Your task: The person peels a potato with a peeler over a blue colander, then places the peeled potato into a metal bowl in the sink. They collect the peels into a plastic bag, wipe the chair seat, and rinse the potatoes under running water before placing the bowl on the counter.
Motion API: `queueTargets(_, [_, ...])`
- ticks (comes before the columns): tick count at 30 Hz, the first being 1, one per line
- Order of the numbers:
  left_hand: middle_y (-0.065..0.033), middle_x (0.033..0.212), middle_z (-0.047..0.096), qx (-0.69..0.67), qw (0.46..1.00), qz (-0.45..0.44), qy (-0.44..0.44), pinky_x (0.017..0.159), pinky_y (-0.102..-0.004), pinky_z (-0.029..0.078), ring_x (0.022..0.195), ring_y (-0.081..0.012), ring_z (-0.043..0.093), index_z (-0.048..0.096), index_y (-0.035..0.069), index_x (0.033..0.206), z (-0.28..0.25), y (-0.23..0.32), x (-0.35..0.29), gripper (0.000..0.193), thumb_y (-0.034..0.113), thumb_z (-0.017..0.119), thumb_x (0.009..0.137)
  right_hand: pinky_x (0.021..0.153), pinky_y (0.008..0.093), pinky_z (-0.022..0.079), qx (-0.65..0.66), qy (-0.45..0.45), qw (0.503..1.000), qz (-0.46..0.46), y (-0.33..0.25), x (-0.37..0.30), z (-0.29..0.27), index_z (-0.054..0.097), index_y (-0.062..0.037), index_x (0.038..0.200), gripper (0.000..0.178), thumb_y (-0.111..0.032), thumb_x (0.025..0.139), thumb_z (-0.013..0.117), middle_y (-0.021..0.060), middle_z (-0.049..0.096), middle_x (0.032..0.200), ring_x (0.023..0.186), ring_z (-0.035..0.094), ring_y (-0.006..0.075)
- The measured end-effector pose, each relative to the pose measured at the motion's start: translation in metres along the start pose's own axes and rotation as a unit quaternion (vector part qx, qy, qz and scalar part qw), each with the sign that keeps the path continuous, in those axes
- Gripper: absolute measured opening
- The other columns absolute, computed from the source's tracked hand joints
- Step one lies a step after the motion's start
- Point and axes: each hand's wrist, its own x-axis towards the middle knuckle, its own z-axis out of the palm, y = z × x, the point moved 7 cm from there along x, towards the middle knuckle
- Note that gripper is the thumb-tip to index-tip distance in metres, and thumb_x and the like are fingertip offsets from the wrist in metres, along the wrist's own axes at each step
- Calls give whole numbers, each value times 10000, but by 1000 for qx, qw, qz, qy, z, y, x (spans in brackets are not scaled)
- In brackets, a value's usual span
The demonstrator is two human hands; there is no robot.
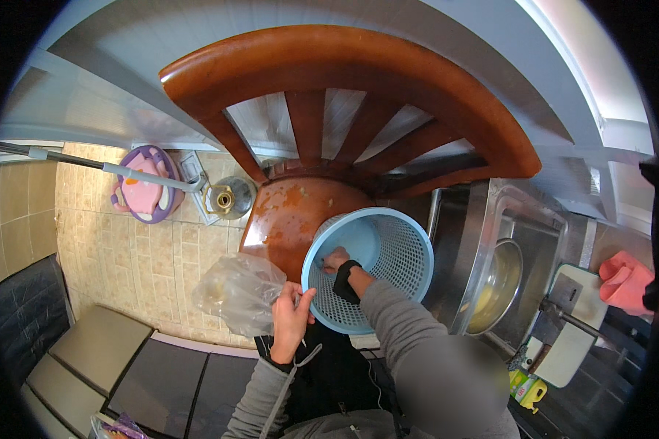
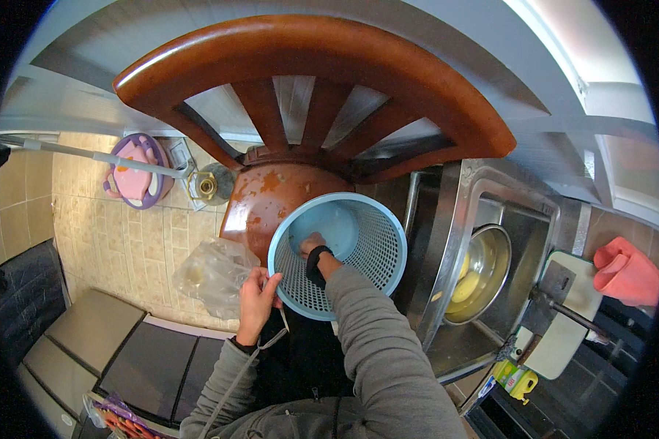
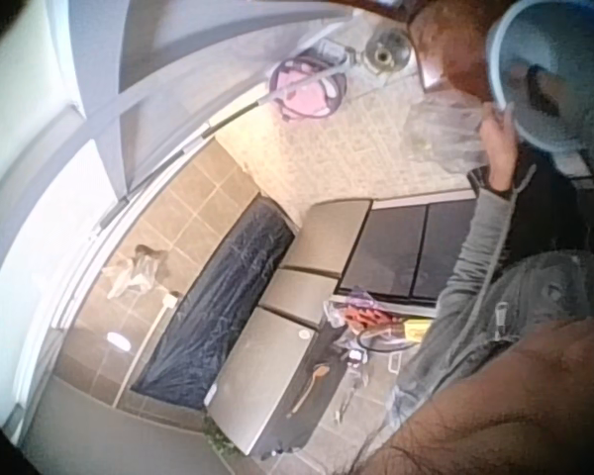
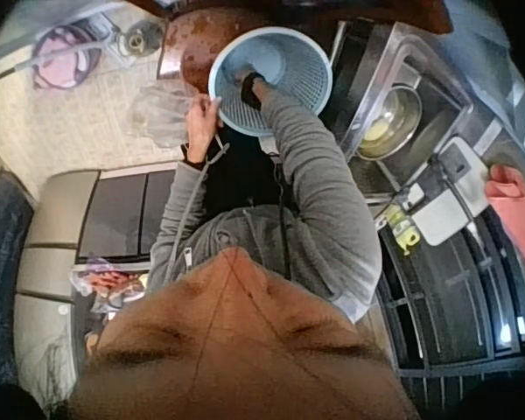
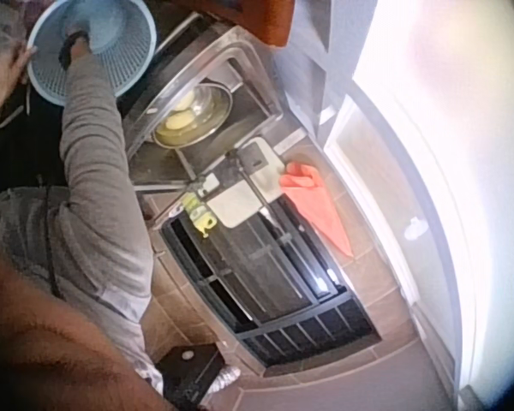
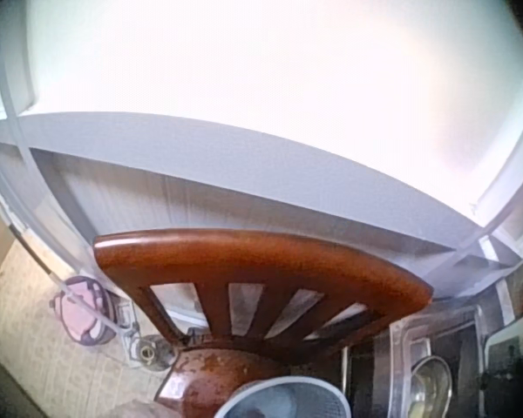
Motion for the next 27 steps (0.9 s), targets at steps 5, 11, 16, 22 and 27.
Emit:
queueTargets(5, [-62, 603, 599, 2, 1000, 16, 25, 434, -283, 442, 478, -116, 582, 567, 7, 879, -5, -1, 3, 235, 158, 746, 895, 710, 417, 559, -112, 85, 977, -163, -37, -19, -39, 696, 14, 846, 169, -22, 688, 743, 191, 711, 853, 803, 709, 353])
queueTargets(11, [-53, 618, 613, -33, 999, 13, 36, 432, -262, 440, 487, -100, 575, 576, 9, 864, 0, 0, 1, 238, 169, 748, 898, 977, 476, 497, -295, 86, 846, -435, -61, -73, -31, 579, -11, 1217, 510, 71, 724, 679, 192, 523, 1325, 1175, 536, 404])
queueTargets(16, [-39, 632, 613, -16, 998, 23, 49, 433, -262, 452, 498, -92, 567, 588, 2, 876, 3, 0, 1, 227, 168, 740, 906, 1061, 408, 466, -386, -29, 797, -463, -50, -97, -6, 604, -6, 1185, 461, 78, 735, 659, 153, 484, 1351, 1251, 492, 358])
queueTargets(22, [-39, 652, 620, -52, 998, 14, 38, 432, -253, 456, 503, -86, 565, 596, -5, 876, 5, -3, 4, 219, 158, 738, 907, 1017, 453, 484, -334, 24, 827, -452, -42, -88, -35, 593, 4, 1173, 493, 97, 700, 697, 165, 516, 1276, 1193, 524, 387])
queueTargets(27, [-36, 661, 627, -65, 997, -4, 42, 433, -243, 457, 509, -79, 564, 597, -5, 874, 6, -1, 3, 214, 150, 741, 903, 1004, 456, 485, -259, 61, 905, -332, -23, -65, -42, 597, 10, 1187, 488, 123, 717, 668, 207, 529, 1255, 1163, 549, 415])
